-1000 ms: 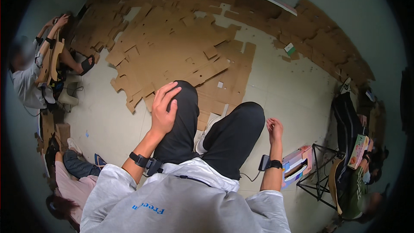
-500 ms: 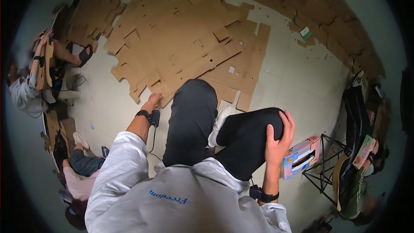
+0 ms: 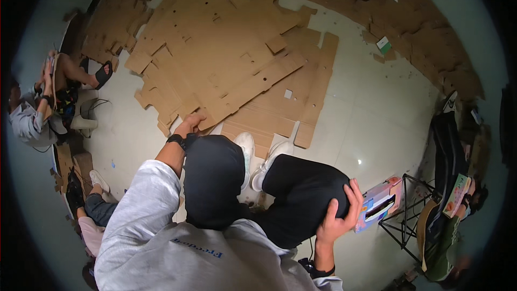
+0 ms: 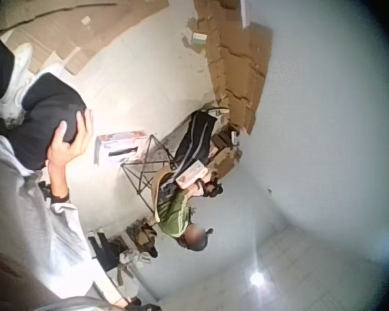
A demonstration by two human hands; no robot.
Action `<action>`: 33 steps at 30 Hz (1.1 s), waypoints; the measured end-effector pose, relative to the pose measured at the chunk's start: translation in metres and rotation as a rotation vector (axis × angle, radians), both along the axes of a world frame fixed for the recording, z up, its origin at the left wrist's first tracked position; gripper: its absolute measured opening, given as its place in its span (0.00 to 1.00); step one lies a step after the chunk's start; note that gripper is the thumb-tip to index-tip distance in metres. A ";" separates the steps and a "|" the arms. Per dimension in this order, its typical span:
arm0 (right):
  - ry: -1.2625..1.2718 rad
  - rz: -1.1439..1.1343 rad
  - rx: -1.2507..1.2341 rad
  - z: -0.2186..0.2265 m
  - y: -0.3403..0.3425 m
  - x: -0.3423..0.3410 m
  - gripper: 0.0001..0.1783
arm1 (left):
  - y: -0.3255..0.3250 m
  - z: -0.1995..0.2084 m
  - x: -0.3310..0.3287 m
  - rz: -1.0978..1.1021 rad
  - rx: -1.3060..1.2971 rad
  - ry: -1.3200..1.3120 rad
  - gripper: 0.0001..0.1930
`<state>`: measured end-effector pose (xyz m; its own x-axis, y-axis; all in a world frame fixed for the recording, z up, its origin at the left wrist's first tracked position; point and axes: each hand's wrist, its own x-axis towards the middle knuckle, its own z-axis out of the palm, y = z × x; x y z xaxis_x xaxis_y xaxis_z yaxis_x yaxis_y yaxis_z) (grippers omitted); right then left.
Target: Fold and assemble fruit-themed cardboard boxes from flat sheets.
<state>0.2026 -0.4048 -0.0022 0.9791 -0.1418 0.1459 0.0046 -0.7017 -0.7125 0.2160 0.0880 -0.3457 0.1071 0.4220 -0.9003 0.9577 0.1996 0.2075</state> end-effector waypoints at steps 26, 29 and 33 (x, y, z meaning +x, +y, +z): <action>-0.638 0.716 -0.069 0.071 0.179 -0.009 0.40 | -0.306 0.491 -0.032 -0.095 -0.848 -1.133 0.24; -0.611 0.676 -0.212 0.095 0.148 0.007 0.25 | -0.333 0.494 -0.031 -0.168 -0.923 -1.113 0.24; -0.480 0.699 -0.288 0.093 0.109 0.029 0.19 | -0.346 0.483 -0.044 -0.384 -1.284 -0.880 0.36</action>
